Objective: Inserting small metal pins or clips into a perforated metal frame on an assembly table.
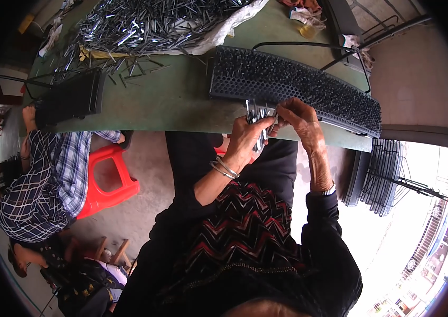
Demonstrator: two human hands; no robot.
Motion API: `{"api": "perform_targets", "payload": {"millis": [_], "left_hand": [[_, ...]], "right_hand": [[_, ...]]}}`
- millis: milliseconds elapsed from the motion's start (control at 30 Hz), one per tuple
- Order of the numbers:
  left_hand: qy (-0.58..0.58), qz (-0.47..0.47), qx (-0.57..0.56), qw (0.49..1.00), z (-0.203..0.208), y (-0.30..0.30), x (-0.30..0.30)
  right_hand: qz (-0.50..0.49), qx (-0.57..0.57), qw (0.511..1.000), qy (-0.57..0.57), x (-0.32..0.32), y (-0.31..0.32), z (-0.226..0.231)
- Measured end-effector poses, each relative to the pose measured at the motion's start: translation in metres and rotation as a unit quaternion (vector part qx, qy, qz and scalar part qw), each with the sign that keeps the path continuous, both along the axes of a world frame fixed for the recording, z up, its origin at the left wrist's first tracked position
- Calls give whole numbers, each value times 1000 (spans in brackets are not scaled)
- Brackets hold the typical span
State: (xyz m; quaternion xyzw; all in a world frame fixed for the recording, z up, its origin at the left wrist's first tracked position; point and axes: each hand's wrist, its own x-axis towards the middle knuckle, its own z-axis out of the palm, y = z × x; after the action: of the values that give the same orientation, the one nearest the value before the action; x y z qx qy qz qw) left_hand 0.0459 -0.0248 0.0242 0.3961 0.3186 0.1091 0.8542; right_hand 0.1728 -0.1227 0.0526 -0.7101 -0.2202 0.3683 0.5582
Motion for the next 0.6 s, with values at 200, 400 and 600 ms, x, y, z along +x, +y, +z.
{"api": "perform_targets", "payload": {"millis": [200, 400, 600], "left_hand": [[-12, 40, -165, 985, -3, 2, 3], [-53, 26, -255, 965, -4, 7, 8], [-70, 33, -290, 954, -12, 7, 1]], "right_hand": [[-52, 58, 991, -106, 8, 4, 3], [-168, 91, 935, -299, 15, 29, -3], [-144, 37, 892, -428, 18, 35, -10]]}}
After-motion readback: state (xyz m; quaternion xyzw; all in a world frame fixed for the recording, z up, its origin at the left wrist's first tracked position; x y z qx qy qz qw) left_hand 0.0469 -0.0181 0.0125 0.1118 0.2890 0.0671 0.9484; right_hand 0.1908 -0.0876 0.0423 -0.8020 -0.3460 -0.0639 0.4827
